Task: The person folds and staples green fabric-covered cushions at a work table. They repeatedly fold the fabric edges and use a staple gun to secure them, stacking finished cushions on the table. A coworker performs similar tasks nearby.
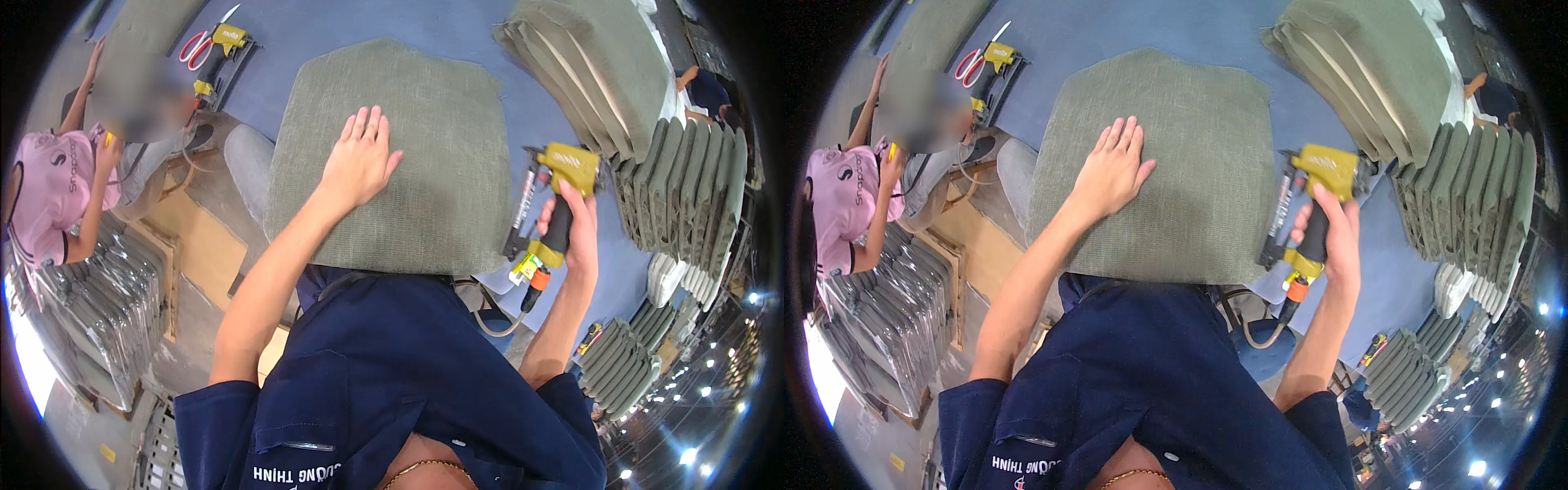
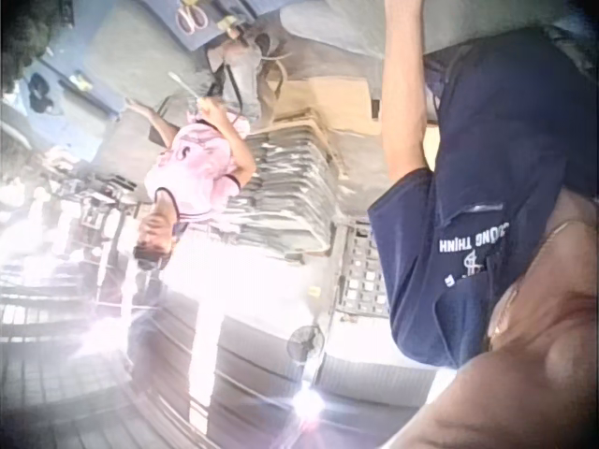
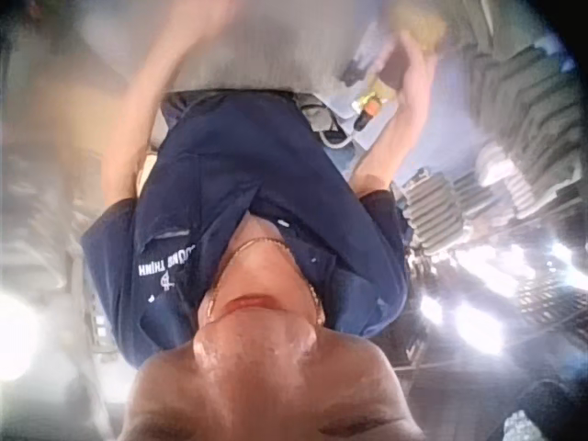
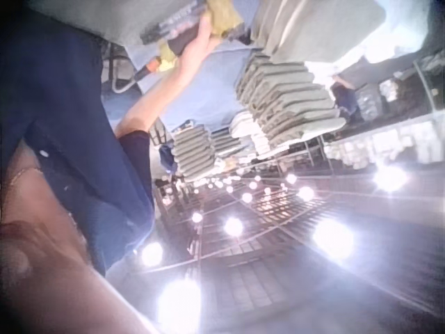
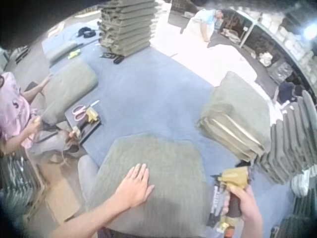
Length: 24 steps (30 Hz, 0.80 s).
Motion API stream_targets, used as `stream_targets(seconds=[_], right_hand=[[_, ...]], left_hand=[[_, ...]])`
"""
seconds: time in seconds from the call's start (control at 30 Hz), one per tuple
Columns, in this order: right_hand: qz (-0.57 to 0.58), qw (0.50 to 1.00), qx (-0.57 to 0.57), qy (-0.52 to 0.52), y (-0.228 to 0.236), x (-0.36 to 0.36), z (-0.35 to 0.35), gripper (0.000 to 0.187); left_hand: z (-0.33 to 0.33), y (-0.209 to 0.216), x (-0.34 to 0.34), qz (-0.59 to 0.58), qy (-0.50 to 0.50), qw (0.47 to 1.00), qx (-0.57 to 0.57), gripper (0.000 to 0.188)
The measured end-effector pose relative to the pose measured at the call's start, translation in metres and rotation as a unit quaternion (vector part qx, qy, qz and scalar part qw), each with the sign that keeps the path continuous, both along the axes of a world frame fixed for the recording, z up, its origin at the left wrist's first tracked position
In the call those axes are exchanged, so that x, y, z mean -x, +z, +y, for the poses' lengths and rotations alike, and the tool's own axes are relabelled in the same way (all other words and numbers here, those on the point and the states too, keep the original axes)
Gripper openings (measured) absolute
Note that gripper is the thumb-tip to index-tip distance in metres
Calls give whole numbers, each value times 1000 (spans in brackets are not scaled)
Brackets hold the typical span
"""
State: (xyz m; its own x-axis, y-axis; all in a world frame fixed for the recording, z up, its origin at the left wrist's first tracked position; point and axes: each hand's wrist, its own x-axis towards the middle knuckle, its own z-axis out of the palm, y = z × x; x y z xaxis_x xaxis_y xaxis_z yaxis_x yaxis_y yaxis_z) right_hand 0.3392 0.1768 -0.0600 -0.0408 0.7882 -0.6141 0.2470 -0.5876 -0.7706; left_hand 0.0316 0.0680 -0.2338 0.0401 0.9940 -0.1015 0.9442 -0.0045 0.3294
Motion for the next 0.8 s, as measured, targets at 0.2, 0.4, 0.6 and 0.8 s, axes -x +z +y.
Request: stream_targets(seconds=[0.2,0.4,0.6,0.8], right_hand=[[31,982,105,157,-65,96,47,38],[24,954,156,253,-106,158,68,38],[-30,950,129,283,-106,166,62,35],[-62,947,102,298,-101,166,63,36]], left_hand=[[37,-44,35,-107,21,994,-16,44],[53,-59,53,-151,49,987,-36,41],[59,-64,50,-182,80,979,-47,38],[46,-52,54,-230,141,957,-103,32]])
